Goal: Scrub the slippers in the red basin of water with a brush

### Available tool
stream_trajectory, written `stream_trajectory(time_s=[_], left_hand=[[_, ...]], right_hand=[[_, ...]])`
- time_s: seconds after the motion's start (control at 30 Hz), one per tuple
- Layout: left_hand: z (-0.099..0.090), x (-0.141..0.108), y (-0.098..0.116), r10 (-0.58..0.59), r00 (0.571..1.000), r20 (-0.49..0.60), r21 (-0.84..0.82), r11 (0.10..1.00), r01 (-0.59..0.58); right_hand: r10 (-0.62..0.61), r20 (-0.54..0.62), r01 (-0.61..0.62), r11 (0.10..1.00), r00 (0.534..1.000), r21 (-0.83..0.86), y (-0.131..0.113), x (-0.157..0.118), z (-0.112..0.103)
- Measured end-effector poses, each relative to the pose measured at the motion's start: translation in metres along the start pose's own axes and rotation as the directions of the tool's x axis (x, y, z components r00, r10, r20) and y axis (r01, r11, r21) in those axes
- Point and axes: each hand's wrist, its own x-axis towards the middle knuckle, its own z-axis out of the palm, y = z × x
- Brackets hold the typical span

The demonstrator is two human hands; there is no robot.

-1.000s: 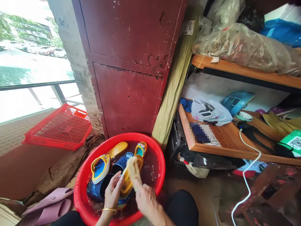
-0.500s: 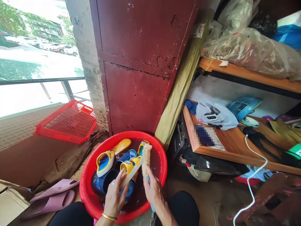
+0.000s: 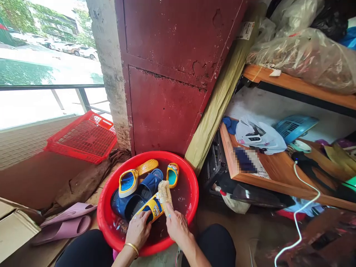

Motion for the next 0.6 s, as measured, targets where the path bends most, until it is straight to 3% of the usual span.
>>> stream_trajectory(time_s=[0.07,0.17,0.27,0.37,0.5,0.6], left_hand=[[-0.002,0.001,0.001,-0.063,0.996,0.067,0.086,0.995,0.057],[-0.006,0.004,-0.005,-0.092,0.99,0.111,-0.02,0.995,0.095],[-0.012,0.007,-0.016,-0.136,0.989,-0.061,-0.113,0.985,0.129],[-0.022,0.006,-0.019,-0.142,0.979,-0.146,0.075,0.985,0.154],[-0.038,0.008,-0.014,-0.221,0.974,-0.042,0.374,0.901,0.22],[-0.047,0.014,-0.016,-0.324,0.94,0.105,0.401,0.879,0.258]], right_hand=[[-0.004,0.039,0.004,1.0,0.999,-0.002,0.0,-0.015,0.006],[0.008,0.056,-0.008,1.0,0.998,-0.004,0.002,-0.029,0.006],[0.009,0.084,-0.009,1.0,0.996,-0.002,0.004,-0.026,0.002],[-0.006,0.087,0.006,1.0,0.996,0.008,0.004,-0.016,0.004],[-0.027,0.083,0.024,0.999,0.996,0.03,0.006,-0.011,0.011],[-0.01,0.097,0.008,1.0,0.995,0.028,0.006,-0.01,0.01]])
